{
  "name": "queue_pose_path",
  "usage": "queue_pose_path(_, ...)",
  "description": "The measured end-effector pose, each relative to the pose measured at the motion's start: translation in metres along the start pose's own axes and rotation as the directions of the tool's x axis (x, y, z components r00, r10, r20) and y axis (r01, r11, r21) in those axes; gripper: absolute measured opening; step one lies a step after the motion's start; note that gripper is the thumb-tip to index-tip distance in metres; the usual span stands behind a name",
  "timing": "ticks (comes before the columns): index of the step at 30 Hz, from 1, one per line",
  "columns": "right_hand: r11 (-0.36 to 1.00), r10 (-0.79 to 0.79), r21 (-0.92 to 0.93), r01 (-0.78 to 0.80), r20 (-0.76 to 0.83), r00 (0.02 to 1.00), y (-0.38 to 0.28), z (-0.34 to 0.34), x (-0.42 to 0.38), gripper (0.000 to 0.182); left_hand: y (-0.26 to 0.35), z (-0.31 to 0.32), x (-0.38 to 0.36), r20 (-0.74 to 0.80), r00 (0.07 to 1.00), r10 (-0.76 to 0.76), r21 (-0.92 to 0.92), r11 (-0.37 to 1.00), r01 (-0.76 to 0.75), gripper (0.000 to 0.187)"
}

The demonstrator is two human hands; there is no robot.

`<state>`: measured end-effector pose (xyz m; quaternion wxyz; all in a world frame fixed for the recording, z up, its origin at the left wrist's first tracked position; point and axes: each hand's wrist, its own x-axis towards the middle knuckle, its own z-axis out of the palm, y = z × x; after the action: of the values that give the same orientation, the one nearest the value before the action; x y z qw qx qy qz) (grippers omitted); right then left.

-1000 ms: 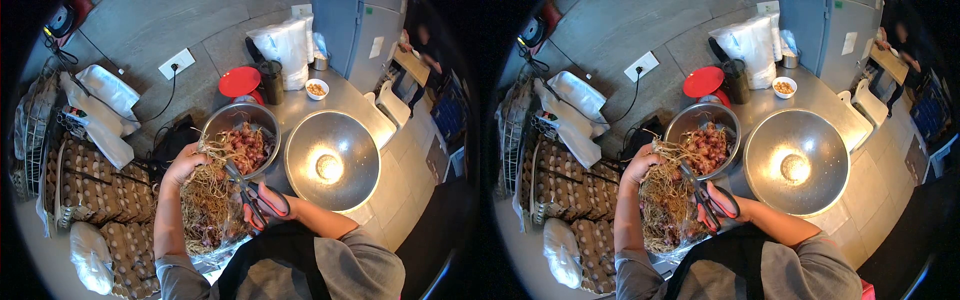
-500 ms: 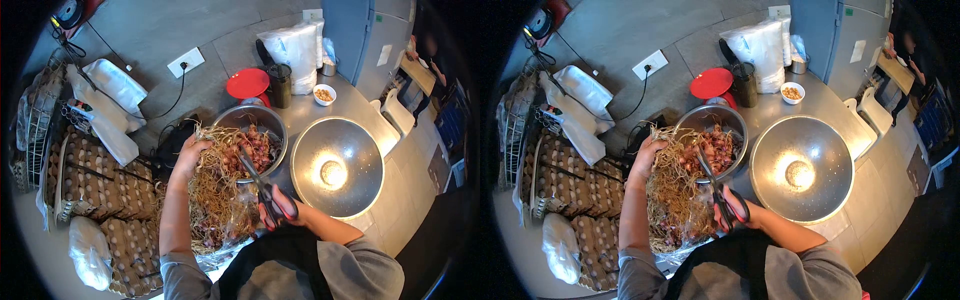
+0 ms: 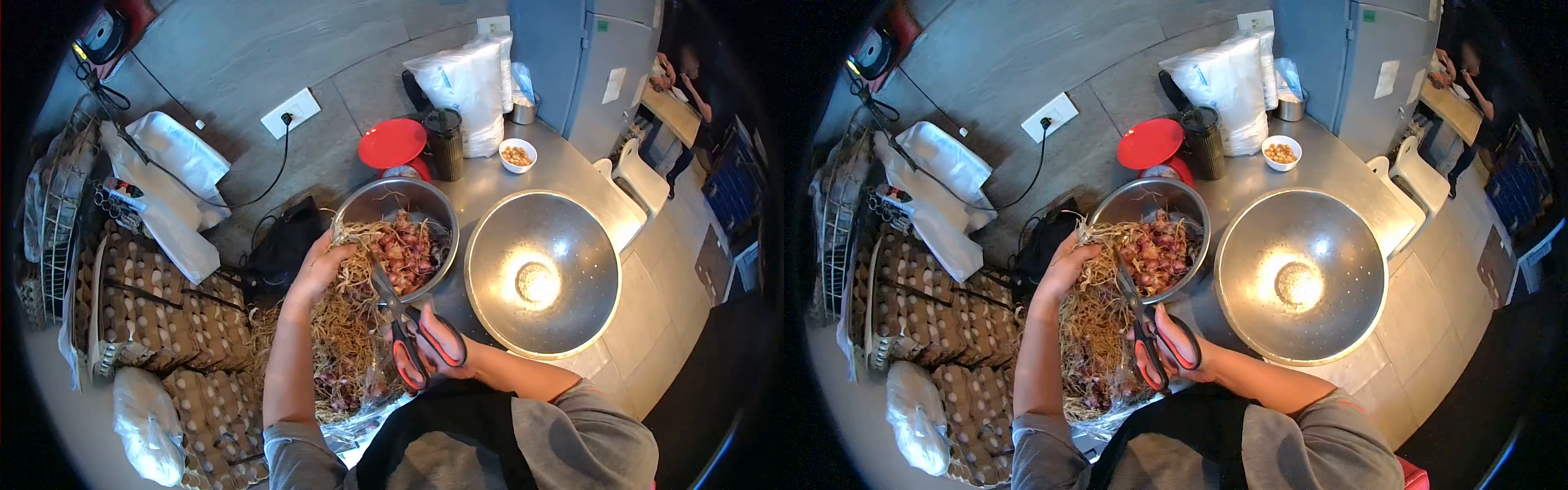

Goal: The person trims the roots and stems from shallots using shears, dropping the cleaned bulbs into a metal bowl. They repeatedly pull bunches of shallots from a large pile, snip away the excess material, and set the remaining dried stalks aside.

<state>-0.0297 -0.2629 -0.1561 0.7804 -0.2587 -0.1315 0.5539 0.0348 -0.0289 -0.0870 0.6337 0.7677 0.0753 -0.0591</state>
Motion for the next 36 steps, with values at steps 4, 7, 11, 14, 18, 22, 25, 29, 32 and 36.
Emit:
queue_pose_path(4, 0.991, -0.067, 0.117, 0.061, 0.050, 0.997, 0.008, -0.006, 0.017, 0.080, -0.014, -0.003, 0.009, 0.024, 1.000, 0.020, 0.001, 1.000, -0.020, 0.046)
queue_pose_path(7, 0.990, 0.010, 0.139, -0.008, -0.014, 1.000, -0.002, 0.006, 0.010, 0.077, -0.016, -0.003, 0.010, -0.023, 1.000, -0.001, -0.051, 0.999, 0.000, 0.045)
queue_pose_path(11, 0.995, 0.016, 0.098, -0.017, 0.013, 1.000, -0.005, 0.010, 0.006, 0.077, -0.007, -0.001, 0.004, -0.071, 0.988, -0.139, -0.291, 0.950, 0.112, 0.042)
queue_pose_path(14, 0.994, -0.019, 0.110, 0.018, 0.008, 1.000, -0.004, 0.010, 0.011, 0.076, -0.008, -0.001, 0.000, -0.055, 0.982, -0.180, -0.238, 0.958, 0.162, 0.042)
queue_pose_path(18, 0.997, -0.032, 0.075, 0.038, -0.078, 0.996, 0.001, 0.004, 0.020, 0.075, -0.015, 0.001, -0.003, 0.016, 0.989, -0.150, -0.212, 0.966, 0.150, 0.044)
queue_pose_path(22, 0.993, -0.091, 0.060, 0.101, -0.151, 0.984, 0.006, 0.001, 0.026, 0.074, -0.010, 0.004, -0.002, -0.004, 0.987, -0.158, -0.275, 0.949, 0.151, 0.046)
queue_pose_path(25, 0.985, -0.127, 0.097, 0.146, -0.177, 0.976, 0.005, 0.001, 0.025, 0.072, -0.006, 0.008, 0.002, -0.063, 0.986, -0.156, -0.305, 0.944, 0.130, 0.041)
queue_pose_path(29, 0.987, -0.117, 0.081, 0.138, -0.220, 0.969, 0.007, -0.002, 0.021, 0.070, -0.021, -0.003, 0.011, -0.073, 0.985, -0.159, -0.415, 0.902, 0.115, 0.035)
queue_pose_path(32, 0.985, -0.094, 0.119, 0.123, -0.224, 0.970, 0.006, -0.001, 0.018, 0.070, -0.031, -0.013, 0.018, -0.056, 0.976, -0.211, -0.389, 0.905, 0.173, 0.044)
queue_pose_path(36, 0.988, -0.106, 0.086, 0.126, -0.213, 0.971, 0.003, 0.000, 0.014, 0.071, -0.028, -0.014, 0.018, -0.048, 0.967, -0.252, -0.372, 0.902, 0.217, 0.044)
